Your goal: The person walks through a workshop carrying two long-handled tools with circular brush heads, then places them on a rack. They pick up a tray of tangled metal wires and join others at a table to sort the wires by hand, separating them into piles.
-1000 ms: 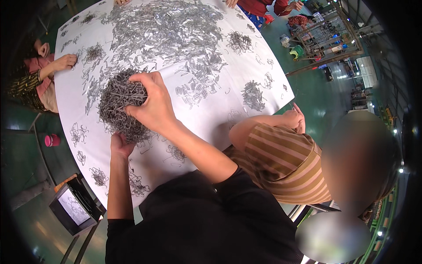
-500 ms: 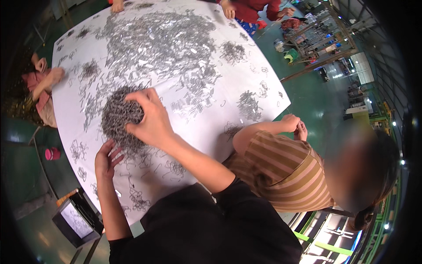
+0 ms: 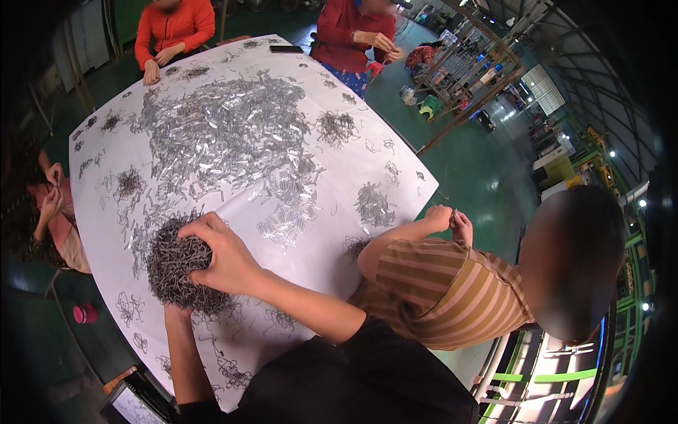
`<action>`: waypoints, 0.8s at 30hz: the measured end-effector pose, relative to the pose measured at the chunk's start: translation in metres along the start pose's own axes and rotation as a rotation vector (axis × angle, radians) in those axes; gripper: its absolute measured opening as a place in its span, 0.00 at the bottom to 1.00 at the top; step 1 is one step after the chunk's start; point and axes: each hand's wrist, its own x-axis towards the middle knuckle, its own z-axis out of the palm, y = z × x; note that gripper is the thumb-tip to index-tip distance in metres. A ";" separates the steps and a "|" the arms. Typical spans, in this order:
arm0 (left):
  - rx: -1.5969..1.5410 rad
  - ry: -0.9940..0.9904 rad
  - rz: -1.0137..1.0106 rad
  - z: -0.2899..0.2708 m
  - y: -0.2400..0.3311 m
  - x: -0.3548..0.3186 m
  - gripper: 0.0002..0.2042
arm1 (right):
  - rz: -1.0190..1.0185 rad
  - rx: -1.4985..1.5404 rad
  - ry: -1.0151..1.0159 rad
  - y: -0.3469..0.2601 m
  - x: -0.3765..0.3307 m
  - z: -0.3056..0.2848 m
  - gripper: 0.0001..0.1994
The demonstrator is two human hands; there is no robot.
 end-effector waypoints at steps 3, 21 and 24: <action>-0.144 0.137 -0.068 0.010 0.003 -0.007 0.19 | -0.028 -0.009 0.011 0.001 0.002 0.002 0.27; -0.057 0.135 -0.089 -0.047 0.000 -0.013 0.16 | -0.007 -0.239 0.020 0.003 -0.005 0.010 0.26; 0.088 0.376 0.006 -0.073 -0.009 -0.004 0.15 | -0.002 -0.167 -0.102 0.007 -0.005 0.011 0.27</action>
